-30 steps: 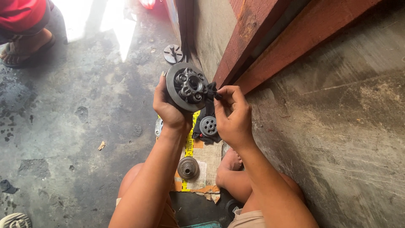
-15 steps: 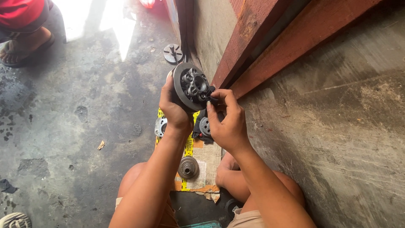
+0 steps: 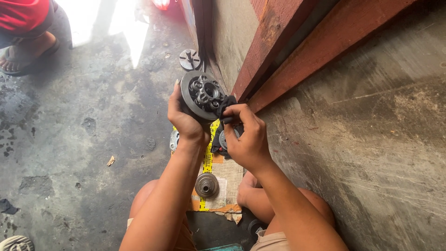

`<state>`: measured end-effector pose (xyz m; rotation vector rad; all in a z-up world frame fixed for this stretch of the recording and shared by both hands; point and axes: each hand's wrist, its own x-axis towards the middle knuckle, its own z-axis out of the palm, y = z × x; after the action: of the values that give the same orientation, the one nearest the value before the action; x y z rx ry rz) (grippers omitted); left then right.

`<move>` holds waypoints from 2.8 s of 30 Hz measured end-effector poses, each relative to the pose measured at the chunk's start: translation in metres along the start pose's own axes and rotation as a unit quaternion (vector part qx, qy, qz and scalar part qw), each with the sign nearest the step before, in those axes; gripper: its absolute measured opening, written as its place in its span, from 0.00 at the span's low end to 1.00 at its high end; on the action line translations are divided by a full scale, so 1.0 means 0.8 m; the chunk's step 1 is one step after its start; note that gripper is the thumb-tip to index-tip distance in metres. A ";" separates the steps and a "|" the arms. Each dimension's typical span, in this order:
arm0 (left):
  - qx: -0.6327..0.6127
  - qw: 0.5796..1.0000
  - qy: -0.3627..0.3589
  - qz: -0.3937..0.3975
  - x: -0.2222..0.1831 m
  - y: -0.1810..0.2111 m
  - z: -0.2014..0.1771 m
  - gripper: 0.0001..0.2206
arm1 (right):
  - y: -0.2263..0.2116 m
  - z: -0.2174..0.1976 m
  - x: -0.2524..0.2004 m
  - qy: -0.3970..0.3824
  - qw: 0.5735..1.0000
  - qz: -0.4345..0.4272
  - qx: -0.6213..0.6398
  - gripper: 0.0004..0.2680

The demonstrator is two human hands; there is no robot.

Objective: Cleaning a motorcycle clutch assembly by wiping it thoroughly with a cloth to remove grease.

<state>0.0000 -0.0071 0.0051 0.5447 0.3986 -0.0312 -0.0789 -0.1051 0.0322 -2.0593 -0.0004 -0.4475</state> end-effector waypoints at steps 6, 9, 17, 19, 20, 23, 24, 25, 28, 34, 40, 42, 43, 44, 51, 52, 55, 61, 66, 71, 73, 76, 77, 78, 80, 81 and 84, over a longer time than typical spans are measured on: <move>0.018 1.000 0.016 -0.011 0.004 0.003 -0.001 0.15 | 0.001 0.000 -0.002 -0.015 0.998 -0.058 0.014 0.07; 0.033 0.999 0.010 -0.035 0.024 -0.002 -0.016 0.18 | -0.002 0.001 -0.003 -0.021 0.997 -0.070 0.027 0.07; 0.002 1.000 0.020 -0.017 0.005 0.013 0.001 0.16 | 0.016 0.007 -0.008 0.044 0.995 -0.033 0.081 0.06; 0.002 1.000 0.014 -0.015 0.002 0.018 0.002 0.16 | 0.020 0.006 -0.007 0.069 0.993 -0.034 0.091 0.05; -0.006 1.000 0.011 -0.019 0.000 0.019 0.002 0.16 | 0.015 0.004 -0.005 0.084 0.991 -0.028 0.097 0.05; -0.018 0.999 0.001 -0.028 0.004 0.025 -0.008 0.15 | 0.001 0.004 -0.002 0.103 0.989 -0.026 0.102 0.06; -0.020 0.999 -0.003 -0.038 0.007 0.028 -0.014 0.15 | -0.004 0.005 -0.001 0.107 0.989 -0.027 0.100 0.07; -0.021 0.999 -0.003 -0.033 0.002 0.034 -0.011 0.15 | -0.005 0.007 -0.001 0.104 0.989 -0.030 0.103 0.07; -0.014 0.999 -0.039 -0.025 -0.011 0.049 -0.007 0.14 | -0.011 0.012 -0.003 0.112 0.986 -0.056 0.108 0.10; -0.012 0.998 -0.061 0.005 -0.028 0.095 -0.015 0.14 | -0.065 0.042 0.003 0.112 0.982 -0.051 0.140 0.07; -0.003 0.999 -0.038 0.032 -0.045 0.146 -0.037 0.16 | -0.097 0.085 -0.001 0.070 0.986 -0.148 0.030 0.03; -0.022 0.999 -0.015 0.026 -0.049 0.167 -0.048 0.18 | -0.107 0.095 -0.004 0.015 0.983 -0.175 -0.052 0.06; -0.023 0.999 -0.010 0.037 -0.052 0.175 -0.051 0.18 | -0.110 0.100 -0.006 0.008 0.982 -0.181 -0.044 0.06; -0.019 0.999 -0.012 0.030 -0.053 0.183 -0.056 0.19 | -0.113 0.105 -0.008 -0.029 0.984 -0.174 -0.030 0.08; -0.002 1.000 -0.019 -0.017 -0.049 0.194 -0.087 0.22 | -0.104 0.137 -0.010 -0.156 0.983 -0.101 0.002 0.13; 0.000 1.000 -0.023 -0.011 -0.049 0.197 -0.086 0.22 | -0.093 0.143 -0.008 -0.155 0.982 -0.107 0.005 0.13; 0.068 0.997 -0.047 -0.006 -0.056 0.203 -0.085 0.26 | -0.072 0.151 -0.010 -0.146 0.984 -0.100 -0.024 0.14; 0.119 0.991 -0.068 -0.003 -0.052 0.205 -0.085 0.27 | -0.075 0.144 -0.008 -0.144 0.986 -0.082 -0.016 0.12; 0.065 0.996 -0.059 -0.029 -0.050 0.193 -0.079 0.24 | -0.143 0.119 0.000 -0.146 0.981 -0.022 0.126 0.12; 0.047 0.997 -0.053 -0.029 -0.061 0.193 -0.054 0.23 | -0.136 0.107 0.004 -0.112 0.983 0.015 0.148 0.14; 0.042 0.997 -0.049 -0.029 -0.056 0.188 -0.057 0.23 | -0.130 0.104 0.005 -0.094 0.984 0.026 0.150 0.15; 0.046 0.996 -0.065 -0.028 -0.051 0.185 -0.057 0.21 | -0.118 0.096 0.008 -0.052 0.986 0.021 0.159 0.13; 0.083 0.994 -0.074 -0.014 -0.058 0.191 -0.049 0.21 | -0.112 0.091 0.010 -0.057 0.986 0.031 0.150 0.11; 0.120 0.989 -0.084 0.000 -0.064 0.197 -0.041 0.21 | -0.105 0.085 0.011 -0.062 0.987 0.042 0.142 0.09; 0.127 0.989 -0.076 -0.006 -0.061 0.197 -0.040 0.21 | -0.100 0.079 0.016 -0.028 0.992 0.041 0.118 0.08; 0.132 0.989 -0.065 -0.012 -0.061 0.195 -0.041 0.22 | -0.096 0.075 0.017 0.003 0.995 0.041 0.094 0.07; 0.045 0.997 -0.064 -0.020 -0.012 0.136 -0.084 0.20 | -0.056 0.072 0.017 0.099 0.994 -0.010 0.054 0.06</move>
<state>-0.0184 0.1197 0.0105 0.6205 0.2842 -0.1225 -0.0566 -0.0358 0.0487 -1.9031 0.0728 -0.6479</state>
